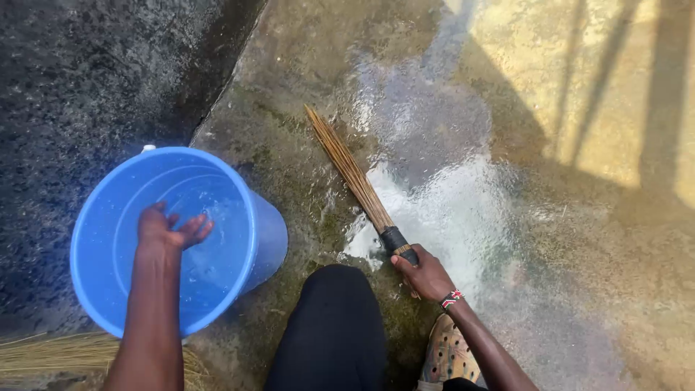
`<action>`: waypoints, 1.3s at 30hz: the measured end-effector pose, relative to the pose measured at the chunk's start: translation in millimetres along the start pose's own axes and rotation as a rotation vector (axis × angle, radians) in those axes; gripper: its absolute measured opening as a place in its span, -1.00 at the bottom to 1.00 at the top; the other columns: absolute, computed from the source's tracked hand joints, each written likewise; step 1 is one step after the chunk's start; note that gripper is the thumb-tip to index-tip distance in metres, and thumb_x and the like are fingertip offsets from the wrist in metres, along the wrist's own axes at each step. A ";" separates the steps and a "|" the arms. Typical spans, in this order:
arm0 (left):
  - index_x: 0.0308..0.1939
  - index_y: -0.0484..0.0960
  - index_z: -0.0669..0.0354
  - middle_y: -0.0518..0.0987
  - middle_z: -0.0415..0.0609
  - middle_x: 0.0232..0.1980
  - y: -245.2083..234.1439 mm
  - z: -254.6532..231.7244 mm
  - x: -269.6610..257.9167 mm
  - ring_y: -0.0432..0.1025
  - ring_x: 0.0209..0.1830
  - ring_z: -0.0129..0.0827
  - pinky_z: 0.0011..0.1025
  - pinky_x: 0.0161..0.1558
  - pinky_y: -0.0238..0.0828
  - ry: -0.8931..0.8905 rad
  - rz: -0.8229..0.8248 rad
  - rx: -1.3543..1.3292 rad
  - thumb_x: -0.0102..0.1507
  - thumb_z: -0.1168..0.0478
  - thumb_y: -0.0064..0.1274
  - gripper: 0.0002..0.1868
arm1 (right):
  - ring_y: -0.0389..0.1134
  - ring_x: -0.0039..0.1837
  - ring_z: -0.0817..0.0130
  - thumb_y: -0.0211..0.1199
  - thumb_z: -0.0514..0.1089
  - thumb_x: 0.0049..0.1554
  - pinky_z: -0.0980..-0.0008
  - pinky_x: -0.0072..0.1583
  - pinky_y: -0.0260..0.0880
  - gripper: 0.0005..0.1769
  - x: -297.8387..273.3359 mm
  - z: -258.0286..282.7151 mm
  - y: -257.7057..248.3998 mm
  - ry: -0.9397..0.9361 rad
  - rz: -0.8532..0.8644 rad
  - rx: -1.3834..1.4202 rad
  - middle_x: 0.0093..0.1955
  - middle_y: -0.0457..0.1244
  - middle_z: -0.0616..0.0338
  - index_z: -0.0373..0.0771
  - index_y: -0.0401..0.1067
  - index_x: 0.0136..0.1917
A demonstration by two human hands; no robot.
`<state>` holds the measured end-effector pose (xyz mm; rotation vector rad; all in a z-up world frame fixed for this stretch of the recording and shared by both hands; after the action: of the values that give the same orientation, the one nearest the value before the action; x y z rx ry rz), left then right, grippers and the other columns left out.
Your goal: Scrubbing an outdoor concrete floor using water from a bucket and a hand-held broom.
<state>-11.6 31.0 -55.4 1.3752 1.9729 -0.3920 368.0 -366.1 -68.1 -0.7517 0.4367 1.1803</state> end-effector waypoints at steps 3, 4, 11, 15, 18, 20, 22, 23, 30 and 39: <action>0.30 0.39 0.12 0.44 0.18 0.06 -24.6 32.0 85.0 0.43 -0.02 0.05 0.27 0.09 0.33 -0.334 -0.171 0.054 0.41 -0.07 -0.15 -0.52 | 0.30 -0.50 0.37 0.22 0.25 0.17 0.29 -0.38 0.30 -0.41 0.4 -0.8 2.9 0.000 0.012 0.013 -0.43 0.29 0.17 -0.32 0.34 0.15; 0.21 0.52 0.08 0.53 0.09 0.02 -32.5 41.9 122.0 0.46 -0.03 -0.01 0.18 0.07 0.37 -0.370 -0.190 0.059 0.39 -0.05 -0.18 -0.57 | 0.30 -0.50 0.38 0.21 0.26 0.17 0.30 -0.38 0.31 -0.41 2.5 -2.8 4.7 -0.002 0.020 0.009 -0.43 0.29 0.19 -0.30 0.32 0.15; -0.56 0.30 0.04 0.28 -0.06 -0.57 47.9 -14.3 131.4 0.19 -0.59 -0.33 -0.33 -0.43 0.15 0.096 0.496 -0.396 0.27 0.23 -0.23 -0.73 | 0.25 -0.51 0.37 0.25 0.24 0.15 0.30 -0.39 0.27 -0.41 -2.7 -2.8 12.1 -0.015 0.054 0.190 -0.44 0.24 0.17 -0.28 0.33 0.18; -0.43 0.14 0.10 0.14 -0.08 -0.40 204.7 -122.3 -45.4 0.06 -0.54 -0.29 -0.40 -0.45 0.01 0.167 1.091 -0.554 0.29 0.40 -0.12 -0.72 | 0.29 -0.51 0.38 0.22 0.24 0.16 0.29 -0.39 0.31 -0.43 -4.4 -7.7 8.2 -0.003 0.041 0.162 -0.43 0.26 0.18 -0.25 0.30 0.19; 0.21 0.20 0.41 0.30 0.49 0.20 309.8 -127.9 -80.4 0.36 0.18 0.31 0.18 0.16 0.47 -0.094 0.955 -0.290 0.37 0.21 -0.08 -0.56 | 0.27 -0.50 0.39 0.22 0.25 0.17 0.31 -0.39 0.29 -0.43 -6.4 -1.5 1.9 0.024 0.034 0.095 -0.42 0.26 0.19 -0.25 0.31 0.18; 0.51 -0.01 0.31 0.10 0.49 0.50 353.4 -116.6 -42.7 0.29 0.40 0.39 0.29 0.28 0.40 -0.038 1.140 0.065 0.35 -0.07 -0.03 -0.17 | 0.24 -0.50 0.40 0.24 0.21 0.18 0.30 -0.40 0.26 -0.43 -8.1 -6.2 6.4 -0.023 0.050 0.229 -0.42 0.23 0.18 -0.33 0.30 0.15; 0.53 -0.03 0.30 0.09 0.47 0.52 319.4 -96.3 -81.5 0.30 0.40 0.36 0.26 0.26 0.42 0.110 1.123 0.149 0.33 -0.14 -0.02 -0.11 | 0.27 -0.50 0.41 0.23 0.22 0.18 0.32 -0.40 0.29 -0.42 -14.4 -5.3 6.9 0.004 0.040 0.215 -0.42 0.25 0.19 -0.33 0.31 0.15; 0.55 -0.04 0.30 0.08 0.44 0.53 313.1 -89.6 -103.4 0.31 0.40 0.33 0.23 0.24 0.44 0.270 1.122 0.239 0.30 -0.20 -0.02 -0.05 | 0.30 -0.50 0.41 0.22 0.23 0.18 0.33 -0.39 0.31 -0.42 -13.5 -1.7 5.0 0.015 0.013 0.212 -0.42 0.26 0.19 -0.33 0.32 0.14; -0.15 0.37 0.07 0.42 -0.11 -0.28 86.3 -40.7 -68.6 0.30 -0.36 -0.40 -0.44 -0.41 0.24 0.691 0.658 0.042 0.54 0.05 0.11 -0.70 | 0.31 -0.51 0.42 0.17 0.26 0.17 0.34 -0.41 0.31 -0.44 -19.9 -14.6 -8.4 0.072 0.000 0.202 -0.43 0.29 0.20 -0.20 0.28 0.20; -0.18 0.54 0.15 0.47 0.00 -0.34 -31.0 68.7 152.3 0.39 -0.47 -0.28 -0.22 -0.48 0.34 0.078 0.157 -0.120 0.34 0.13 -0.13 -0.79 | 0.32 -0.50 0.39 0.22 0.23 0.19 0.36 -0.43 0.29 -0.46 -14.4 -17.9 -15.9 0.034 -0.077 0.284 -0.42 0.28 0.18 -0.26 0.33 0.16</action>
<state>-45.3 84.7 -213.0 1.4749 1.9008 -0.1469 379.3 -391.6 -66.1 -0.5380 0.5844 1.0084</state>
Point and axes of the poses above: each hand's wrist, its own x-axis towards the middle knuckle, its own y-axis out of the palm, z = x × y, the point moved 1 cm from there along x, towards the middle knuckle
